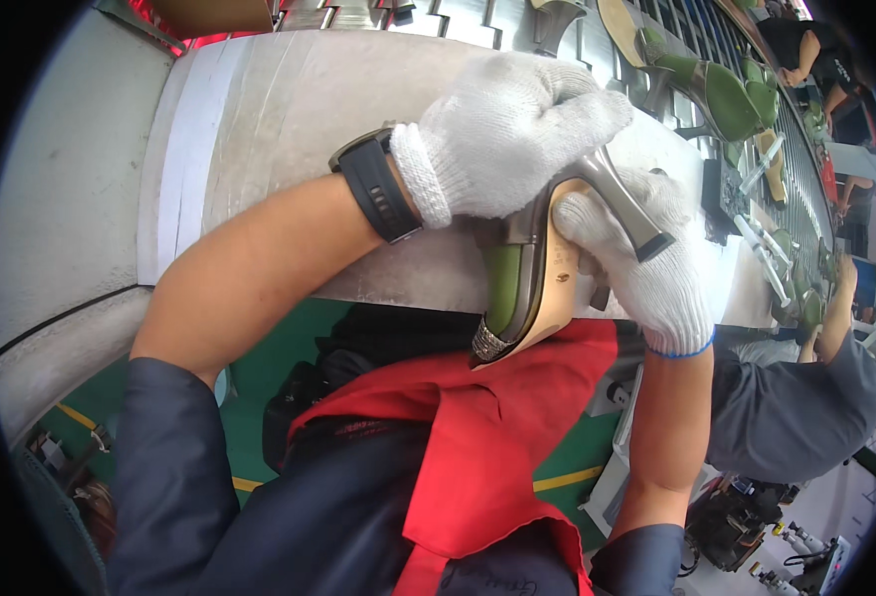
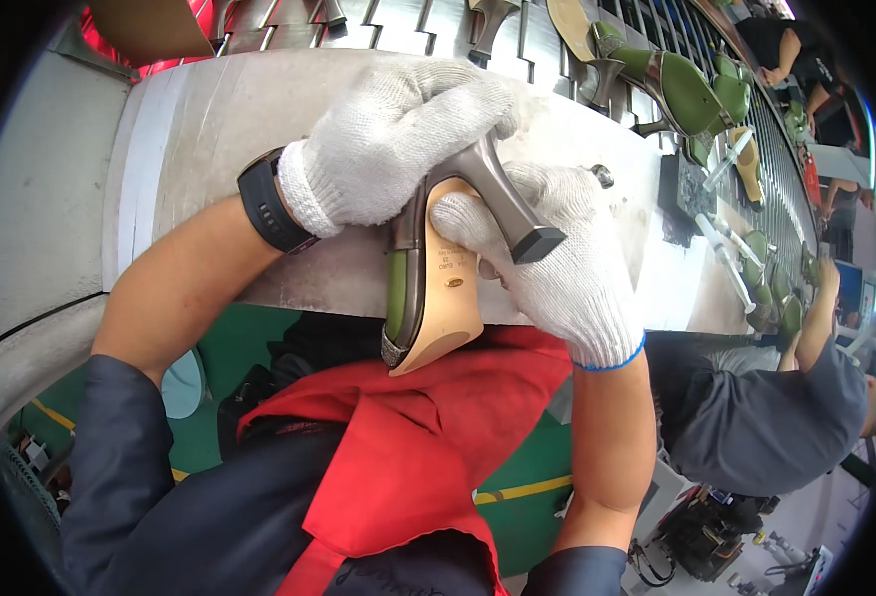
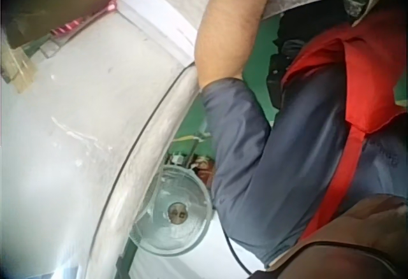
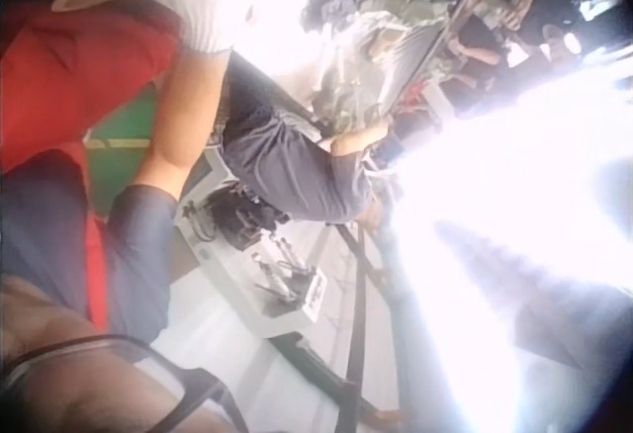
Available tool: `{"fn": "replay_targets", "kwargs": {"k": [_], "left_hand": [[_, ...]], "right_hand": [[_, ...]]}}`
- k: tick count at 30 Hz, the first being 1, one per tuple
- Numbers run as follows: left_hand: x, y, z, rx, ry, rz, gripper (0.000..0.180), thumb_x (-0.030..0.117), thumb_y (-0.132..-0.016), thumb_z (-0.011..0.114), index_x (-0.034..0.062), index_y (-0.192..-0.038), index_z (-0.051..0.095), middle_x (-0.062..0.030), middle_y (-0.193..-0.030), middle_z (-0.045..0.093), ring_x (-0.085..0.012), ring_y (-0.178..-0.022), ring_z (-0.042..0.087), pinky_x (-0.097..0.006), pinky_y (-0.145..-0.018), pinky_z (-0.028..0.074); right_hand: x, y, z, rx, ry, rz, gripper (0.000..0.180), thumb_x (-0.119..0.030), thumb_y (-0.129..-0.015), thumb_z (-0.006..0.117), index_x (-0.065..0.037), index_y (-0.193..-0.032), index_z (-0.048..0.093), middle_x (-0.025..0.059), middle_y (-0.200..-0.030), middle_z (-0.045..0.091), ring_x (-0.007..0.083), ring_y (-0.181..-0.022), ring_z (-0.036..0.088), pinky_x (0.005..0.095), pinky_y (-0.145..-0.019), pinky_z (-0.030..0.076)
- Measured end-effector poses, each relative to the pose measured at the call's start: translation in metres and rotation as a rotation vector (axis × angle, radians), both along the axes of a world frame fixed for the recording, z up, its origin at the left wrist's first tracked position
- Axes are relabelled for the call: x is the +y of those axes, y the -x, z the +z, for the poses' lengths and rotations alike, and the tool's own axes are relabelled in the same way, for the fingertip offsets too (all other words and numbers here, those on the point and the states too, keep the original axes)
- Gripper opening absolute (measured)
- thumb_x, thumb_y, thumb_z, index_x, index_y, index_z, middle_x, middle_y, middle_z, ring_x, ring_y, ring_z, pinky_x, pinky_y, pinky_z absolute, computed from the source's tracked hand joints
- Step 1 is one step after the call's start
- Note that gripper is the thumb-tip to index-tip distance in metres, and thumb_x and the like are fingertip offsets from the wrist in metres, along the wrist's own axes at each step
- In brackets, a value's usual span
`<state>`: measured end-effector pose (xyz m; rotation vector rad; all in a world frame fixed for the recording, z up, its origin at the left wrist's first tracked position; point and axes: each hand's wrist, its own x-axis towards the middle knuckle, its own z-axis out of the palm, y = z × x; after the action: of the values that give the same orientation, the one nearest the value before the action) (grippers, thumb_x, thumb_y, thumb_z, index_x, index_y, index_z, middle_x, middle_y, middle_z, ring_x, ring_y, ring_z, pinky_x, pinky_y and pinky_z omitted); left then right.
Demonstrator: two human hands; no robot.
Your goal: The person attaches outsoles onto high-heeled shoe lasts by hand, presses them into place, and hammers along the edges of the soles and heels with a hammer.
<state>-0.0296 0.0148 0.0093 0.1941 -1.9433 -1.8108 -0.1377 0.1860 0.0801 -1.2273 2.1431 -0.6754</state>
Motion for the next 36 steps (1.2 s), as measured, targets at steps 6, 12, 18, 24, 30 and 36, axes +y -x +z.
{"fn": "replay_targets", "kwargs": {"k": [6, 12, 18, 24, 30, 36], "left_hand": [[0.002, 0.002, -0.001, 0.004, 0.027, 0.039, 0.036, 0.029, -0.112, 0.060, -0.0022, -0.118, 0.076, -0.0061, -0.105, 0.077, -0.0112, -0.099, 0.067, -0.031, -0.090, 0.055], [0.000, 0.004, 0.004, -0.010, 0.040, 0.016, 0.036, 0.028, -0.112, 0.060, -0.0031, -0.116, 0.077, -0.0082, -0.104, 0.079, -0.0129, -0.099, 0.069, -0.032, -0.091, 0.056], [-0.006, 0.002, 0.000, 0.019, 0.112, 0.032, 0.037, 0.028, -0.112, 0.059, -0.0032, -0.115, 0.078, -0.0093, -0.105, 0.080, -0.0143, -0.099, 0.071, -0.033, -0.092, 0.056], [-0.003, 0.003, 0.000, -0.024, 0.099, 0.043, 0.038, 0.030, -0.112, 0.060, -0.0033, -0.121, 0.077, -0.0108, -0.106, 0.080, -0.0141, -0.098, 0.071, -0.033, -0.090, 0.057], [-0.006, -0.001, 0.010, -0.109, 0.184, -0.031, 0.040, 0.035, -0.107, 0.068, -0.0012, -0.122, 0.076, -0.0106, -0.105, 0.078, -0.0154, -0.099, 0.071, -0.032, -0.092, 0.056], [-0.030, -0.038, 0.015, -0.108, 0.377, -0.046, 0.052, 0.040, -0.098, 0.077, 0.0012, -0.131, 0.071, -0.0133, -0.118, 0.074, -0.0203, -0.112, 0.068, -0.036, -0.103, 0.053]], "right_hand": [[0.001, -0.001, -0.009, 0.190, 0.121, 0.148, 0.039, -0.030, -0.097, 0.082, -0.005, -0.127, 0.076, 0.0130, -0.109, 0.079, 0.0267, -0.097, 0.075, 0.0381, -0.088, 0.059], [0.000, -0.014, -0.020, 0.359, 0.265, 0.198, 0.032, -0.018, -0.095, 0.084, -0.002, -0.121, 0.078, 0.0109, -0.107, 0.080, 0.0214, -0.094, 0.076, 0.0358, -0.086, 0.060], [0.011, -0.010, -0.010, -0.419, 0.200, -0.139, 0.042, -0.015, -0.092, 0.087, 0.000, -0.131, 0.075, 0.0030, -0.106, 0.078, 0.0083, -0.090, 0.070, 0.0289, -0.081, 0.059], [0.011, -0.018, -0.016, -0.234, 0.218, -0.149, 0.050, -0.015, -0.089, 0.090, -0.001, -0.134, 0.074, 0.0000, -0.104, 0.075, 0.0060, -0.086, 0.066, 0.0243, -0.079, 0.057], [-0.004, -0.006, -0.027, -0.100, 0.235, -0.183, 0.046, -0.020, -0.089, 0.089, -0.002, -0.129, 0.076, 0.0033, -0.104, 0.075, 0.0090, -0.088, 0.068, 0.0272, -0.079, 0.058], [-0.005, -0.021, -0.016, -0.390, 0.272, -0.150, 0.043, -0.016, -0.092, 0.082, 0.001, -0.131, 0.073, 0.0089, -0.117, 0.077, 0.0161, -0.100, 0.073, 0.0333, -0.090, 0.061]]}}
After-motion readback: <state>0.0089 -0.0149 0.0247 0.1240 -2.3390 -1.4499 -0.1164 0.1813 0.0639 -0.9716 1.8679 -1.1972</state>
